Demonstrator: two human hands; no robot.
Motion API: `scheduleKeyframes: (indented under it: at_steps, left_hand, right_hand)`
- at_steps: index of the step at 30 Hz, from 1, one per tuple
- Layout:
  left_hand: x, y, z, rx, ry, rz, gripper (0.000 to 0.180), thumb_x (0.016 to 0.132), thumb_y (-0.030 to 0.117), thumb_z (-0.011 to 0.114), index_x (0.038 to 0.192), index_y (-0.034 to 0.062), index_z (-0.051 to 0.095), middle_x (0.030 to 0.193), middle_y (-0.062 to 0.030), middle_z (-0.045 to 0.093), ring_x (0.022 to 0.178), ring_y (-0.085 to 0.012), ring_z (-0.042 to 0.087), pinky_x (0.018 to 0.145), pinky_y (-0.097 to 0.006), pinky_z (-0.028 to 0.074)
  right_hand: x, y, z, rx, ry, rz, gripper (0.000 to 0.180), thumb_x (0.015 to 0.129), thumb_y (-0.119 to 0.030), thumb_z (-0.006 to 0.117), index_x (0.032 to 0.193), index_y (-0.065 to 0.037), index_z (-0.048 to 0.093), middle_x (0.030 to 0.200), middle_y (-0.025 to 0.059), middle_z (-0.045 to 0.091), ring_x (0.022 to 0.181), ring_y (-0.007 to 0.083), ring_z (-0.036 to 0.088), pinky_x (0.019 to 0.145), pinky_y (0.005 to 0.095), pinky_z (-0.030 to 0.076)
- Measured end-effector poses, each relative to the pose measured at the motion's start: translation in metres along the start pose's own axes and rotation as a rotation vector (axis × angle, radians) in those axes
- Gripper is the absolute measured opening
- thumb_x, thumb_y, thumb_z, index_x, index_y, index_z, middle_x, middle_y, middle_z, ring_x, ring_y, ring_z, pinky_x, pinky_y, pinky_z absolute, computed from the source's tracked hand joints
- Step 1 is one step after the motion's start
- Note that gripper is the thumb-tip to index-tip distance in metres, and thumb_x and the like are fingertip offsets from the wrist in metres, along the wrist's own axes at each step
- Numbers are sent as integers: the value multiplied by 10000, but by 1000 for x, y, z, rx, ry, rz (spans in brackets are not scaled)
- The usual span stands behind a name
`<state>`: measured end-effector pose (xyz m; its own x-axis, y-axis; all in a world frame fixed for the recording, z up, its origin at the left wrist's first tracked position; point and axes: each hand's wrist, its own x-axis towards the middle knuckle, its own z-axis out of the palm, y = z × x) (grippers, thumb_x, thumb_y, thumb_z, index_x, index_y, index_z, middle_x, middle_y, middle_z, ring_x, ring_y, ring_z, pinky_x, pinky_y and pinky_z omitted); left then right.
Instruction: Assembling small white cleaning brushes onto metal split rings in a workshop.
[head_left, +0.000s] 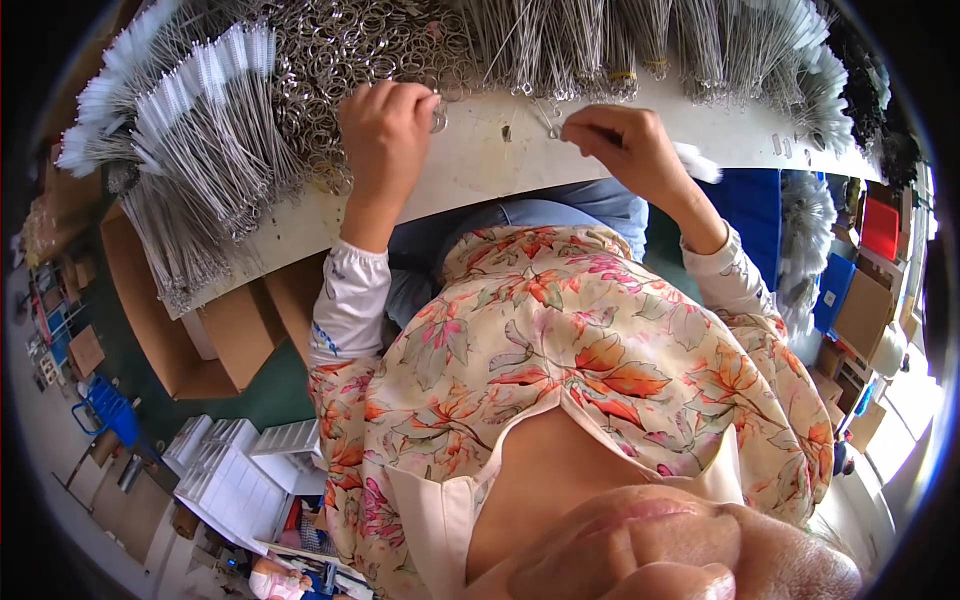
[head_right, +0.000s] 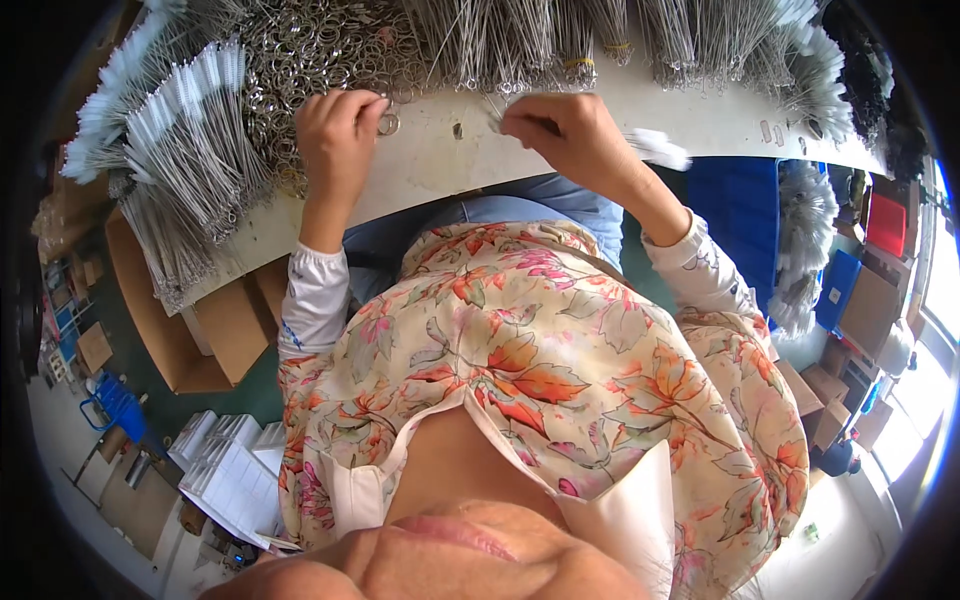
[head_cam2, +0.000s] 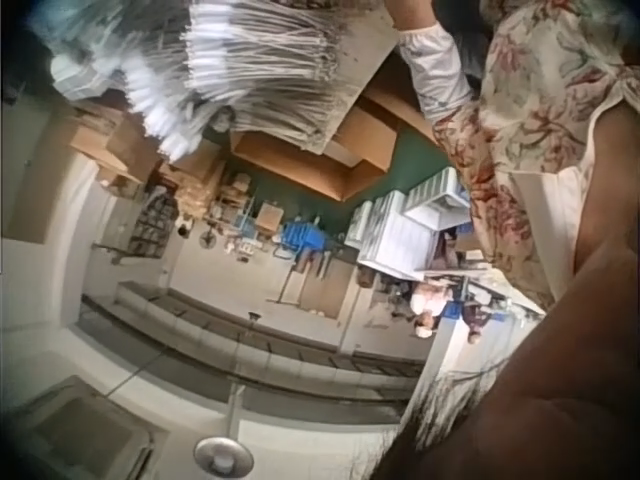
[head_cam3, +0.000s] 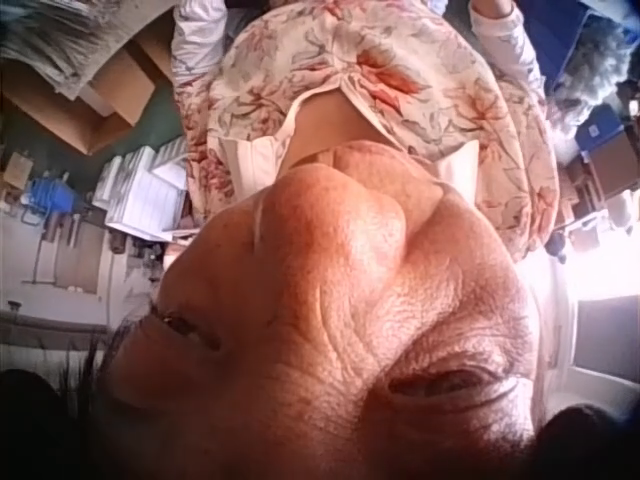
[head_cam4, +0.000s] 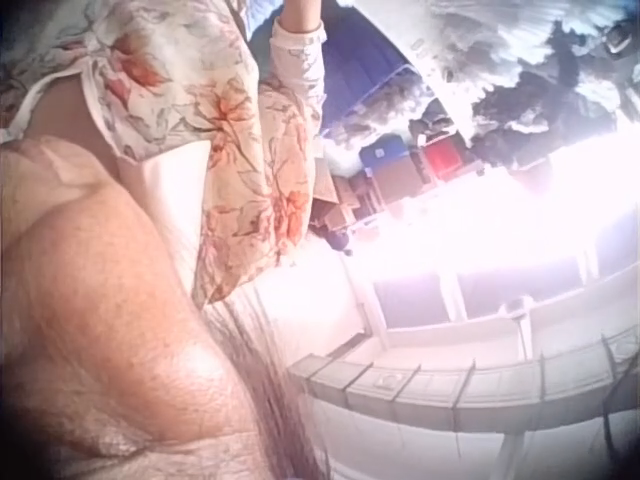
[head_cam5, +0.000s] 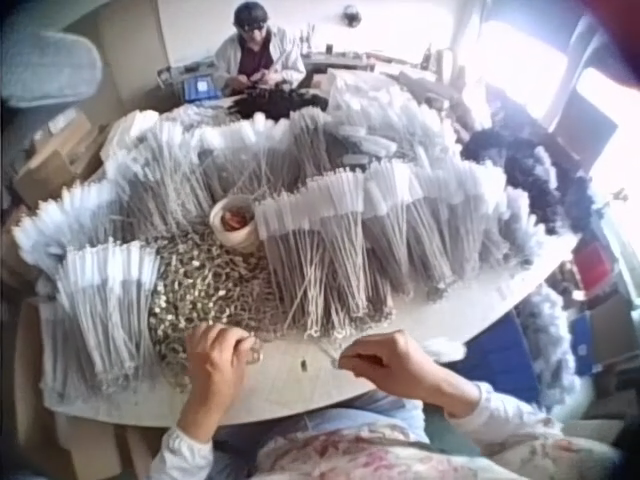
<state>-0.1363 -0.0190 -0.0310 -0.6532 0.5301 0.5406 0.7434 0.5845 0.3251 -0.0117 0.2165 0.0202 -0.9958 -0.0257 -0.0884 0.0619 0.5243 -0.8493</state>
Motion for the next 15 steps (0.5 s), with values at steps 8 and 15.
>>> scheduleKeyframes:
  at_steps: [8, 15]
  left_hand:
    - [-1, 42, -38, -1620, 73, -600, 145, 930, 132, 513, 1003, 9, 542, 936, -67, 581, 771, -102, 518, 698, -234, 431]
    - [5, 58, -67, -1370, 146, -508, 124, 894, 68, 557, 985, -17, 571, 911, -74, 626, 754, -76, 566, 679, -206, 491]
  right_hand:
    - [38, -69, 26, 485, 0, -140, 144, 859, -109, 620, 950, -1, 646, 870, 53, 630, 762, 106, 598, 691, 230, 478]
    - [34, -84, 44, 183, 201, -682, 119, 701, -27, 674, 815, -4, 645, 885, 60, 637, 717, 224, 632, 612, 289, 520]
